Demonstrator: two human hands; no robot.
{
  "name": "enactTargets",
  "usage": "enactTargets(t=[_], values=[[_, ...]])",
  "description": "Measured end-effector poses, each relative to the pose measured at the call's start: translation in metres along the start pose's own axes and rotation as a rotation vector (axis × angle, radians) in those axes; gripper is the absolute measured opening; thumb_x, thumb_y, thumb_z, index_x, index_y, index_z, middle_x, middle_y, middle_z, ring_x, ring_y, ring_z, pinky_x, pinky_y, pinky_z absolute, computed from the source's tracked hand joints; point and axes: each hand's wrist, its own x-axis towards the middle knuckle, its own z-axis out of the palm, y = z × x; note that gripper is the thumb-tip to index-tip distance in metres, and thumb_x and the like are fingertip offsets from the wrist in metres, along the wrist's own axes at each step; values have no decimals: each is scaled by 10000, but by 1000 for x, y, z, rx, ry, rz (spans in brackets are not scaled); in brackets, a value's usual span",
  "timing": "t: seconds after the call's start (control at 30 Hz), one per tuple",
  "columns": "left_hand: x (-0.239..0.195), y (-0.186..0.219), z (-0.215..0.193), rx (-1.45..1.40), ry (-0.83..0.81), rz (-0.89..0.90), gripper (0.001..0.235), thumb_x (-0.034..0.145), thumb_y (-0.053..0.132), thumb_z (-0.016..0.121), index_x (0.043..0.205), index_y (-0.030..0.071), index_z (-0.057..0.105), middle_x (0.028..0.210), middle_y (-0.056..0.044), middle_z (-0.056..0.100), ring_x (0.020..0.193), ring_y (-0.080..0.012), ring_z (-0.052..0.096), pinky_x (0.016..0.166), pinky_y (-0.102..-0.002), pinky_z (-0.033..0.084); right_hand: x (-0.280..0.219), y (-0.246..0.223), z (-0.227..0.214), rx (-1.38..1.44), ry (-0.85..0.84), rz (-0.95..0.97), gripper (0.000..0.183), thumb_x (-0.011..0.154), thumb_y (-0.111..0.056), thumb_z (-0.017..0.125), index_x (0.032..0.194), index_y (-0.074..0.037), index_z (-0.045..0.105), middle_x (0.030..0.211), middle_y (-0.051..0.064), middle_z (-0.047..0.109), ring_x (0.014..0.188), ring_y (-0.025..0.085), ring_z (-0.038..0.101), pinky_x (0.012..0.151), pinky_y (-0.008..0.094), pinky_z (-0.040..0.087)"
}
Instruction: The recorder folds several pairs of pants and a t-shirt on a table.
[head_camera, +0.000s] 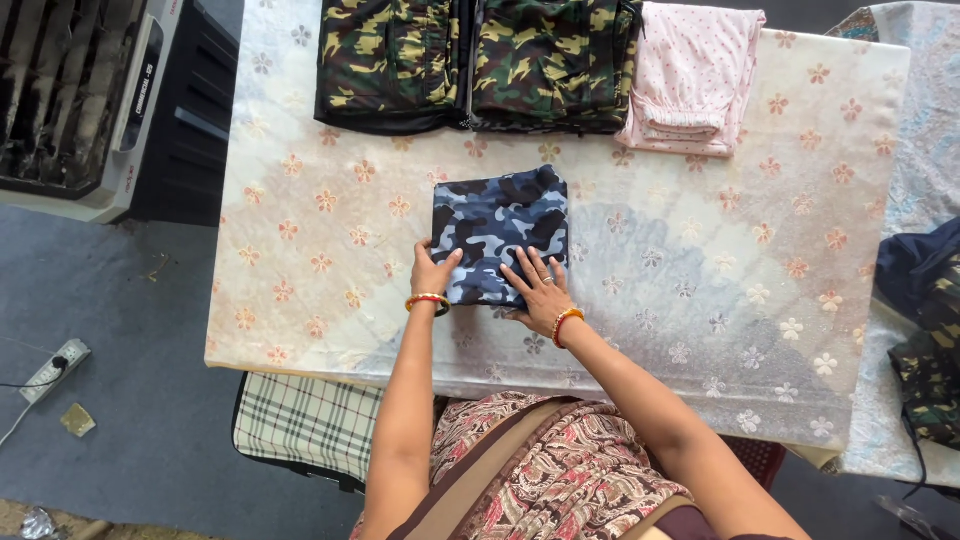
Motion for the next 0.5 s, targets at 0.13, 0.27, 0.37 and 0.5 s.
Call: enactTargets(t=[0.13, 0.27, 0.37, 0.5], values=[[11, 6, -3, -474, -323, -185, 589, 796, 247, 854, 1274, -3, 619, 1149, -115, 726, 986, -210, 696, 880, -334, 554, -10, 7, 24, 43, 58, -37, 941, 826, -511, 726, 1604, -307, 236, 1712, 77, 62, 1575, 274, 5, 1236, 531, 22], [12, 8, -4, -553, -380, -299, 523, 800, 219, 833, 1215, -49, 663, 1076, -111, 740, 894, -196, 703, 816, -331, 566, -29, 13, 58, 29, 472, -184, 768, 827, -225, 738, 1531, -196, 433, 1627, 101, 355, 1501, 263, 318, 1213, 507, 211], [11, 3, -3, -555, -375, -266, 517, 800, 209, 834, 1217, -42, 660, 1070, -88, 742, 894, -176, 702, 824, -317, 564, -34, 27, 62, 113, 706, -149, 601, 807, -130, 716, 1391, -172, 578, 1417, 91, 532, 1294, 253, 502, 1072, 465, 347], [5, 10, -9, -534, -364, -221, 528, 809, 207, 817, 1249, -12, 623, 1084, -75, 726, 902, -165, 695, 829, -317, 564, -37, 45, 60, 223, 839, -131, 330, 841, -60, 690, 1147, -177, 725, 1092, -40, 669, 1057, 175, 603, 963, 401, 428]])
